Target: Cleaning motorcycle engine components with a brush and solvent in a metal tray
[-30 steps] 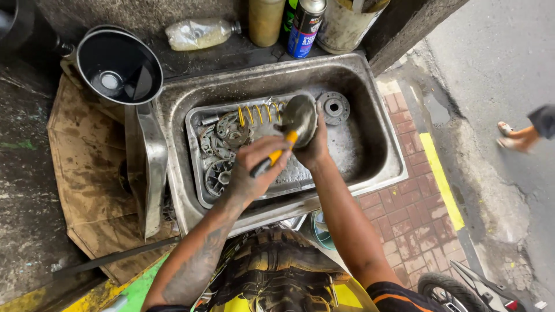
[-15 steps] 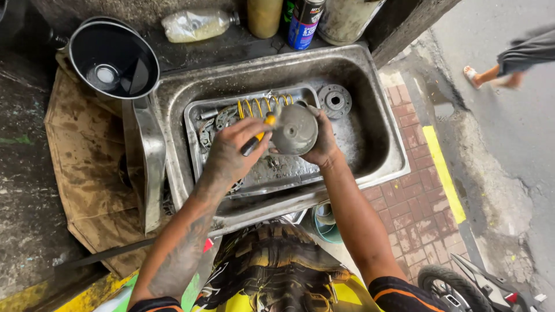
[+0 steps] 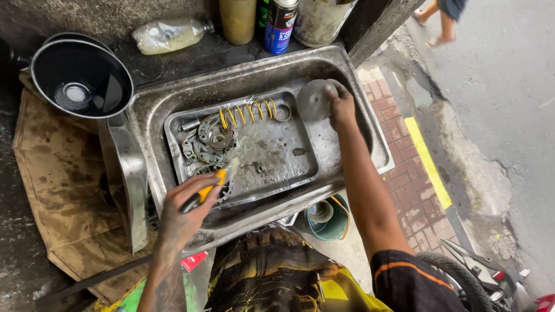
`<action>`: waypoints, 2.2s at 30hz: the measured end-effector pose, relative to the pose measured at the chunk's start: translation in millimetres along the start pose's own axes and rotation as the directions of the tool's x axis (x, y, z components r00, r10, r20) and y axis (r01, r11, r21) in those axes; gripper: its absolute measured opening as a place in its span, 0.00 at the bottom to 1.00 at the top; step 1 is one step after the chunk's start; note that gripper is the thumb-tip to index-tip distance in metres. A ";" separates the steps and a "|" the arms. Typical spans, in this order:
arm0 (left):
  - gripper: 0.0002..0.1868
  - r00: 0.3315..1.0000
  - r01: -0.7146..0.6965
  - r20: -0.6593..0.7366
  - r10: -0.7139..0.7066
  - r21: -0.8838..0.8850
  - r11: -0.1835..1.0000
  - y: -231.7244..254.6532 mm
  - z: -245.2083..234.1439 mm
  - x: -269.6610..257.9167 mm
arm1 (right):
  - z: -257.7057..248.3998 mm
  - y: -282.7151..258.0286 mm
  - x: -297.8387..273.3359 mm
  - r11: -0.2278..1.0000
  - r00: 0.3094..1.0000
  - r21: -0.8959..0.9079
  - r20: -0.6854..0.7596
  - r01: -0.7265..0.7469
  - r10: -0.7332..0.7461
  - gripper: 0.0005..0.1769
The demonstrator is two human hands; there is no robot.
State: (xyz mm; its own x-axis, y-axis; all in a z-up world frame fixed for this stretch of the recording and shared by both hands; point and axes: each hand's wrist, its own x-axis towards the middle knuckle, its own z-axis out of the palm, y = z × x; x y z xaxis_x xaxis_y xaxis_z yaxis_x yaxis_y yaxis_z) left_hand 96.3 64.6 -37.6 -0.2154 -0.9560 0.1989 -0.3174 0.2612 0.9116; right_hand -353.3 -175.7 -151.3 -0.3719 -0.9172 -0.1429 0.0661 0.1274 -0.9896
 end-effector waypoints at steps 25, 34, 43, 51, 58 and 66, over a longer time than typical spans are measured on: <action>0.18 0.948 0.016 0.252 -0.195 0.575 0.818 -31.2 56.5 19.0 | 173.4 -25.7 -131.5 0.171 0.222 -0.245 0.965 0.954 0.141 0.19; 0.17 0.806 -0.178 0.486 -0.339 0.744 0.644 -121.0 100.7 60.1 | 174.9 16.3 -125.1 -0.153 0.118 -0.122 0.992 0.981 -0.033 0.25; 0.14 0.820 -0.232 0.513 -0.253 0.703 0.673 -95.4 99.2 88.1 | 90.5 -7.6 -111.2 0.581 0.581 -0.439 0.810 0.686 -0.074 0.13; 0.15 0.807 0.157 0.477 -0.347 0.394 0.906 -1.6 39.3 94.3 | 64.8 -79.3 -180.4 0.892 0.828 0.233 0.513 -0.387 0.225 0.30; 0.11 0.950 -0.306 0.046 0.309 -0.054 0.950 36.7 42.9 94.7 | 71.5 -9.0 -165.4 0.931 0.896 0.211 0.399 -0.298 0.196 0.28; 0.10 0.957 -0.288 -0.023 0.290 0.062 0.956 50.5 25.9 76.9 | 87.7 -33.8 -182.3 0.928 0.902 0.255 0.405 -0.270 0.151 0.28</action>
State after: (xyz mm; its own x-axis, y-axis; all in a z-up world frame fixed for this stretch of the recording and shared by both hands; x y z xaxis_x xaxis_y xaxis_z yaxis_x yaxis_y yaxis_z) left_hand 39.7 7.7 14.5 -0.2769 -0.8421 0.4629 -0.2984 0.5332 0.7916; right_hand -206.6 -45.9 -90.6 0.0493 -0.9606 -0.2734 0.3980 0.2700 -0.8767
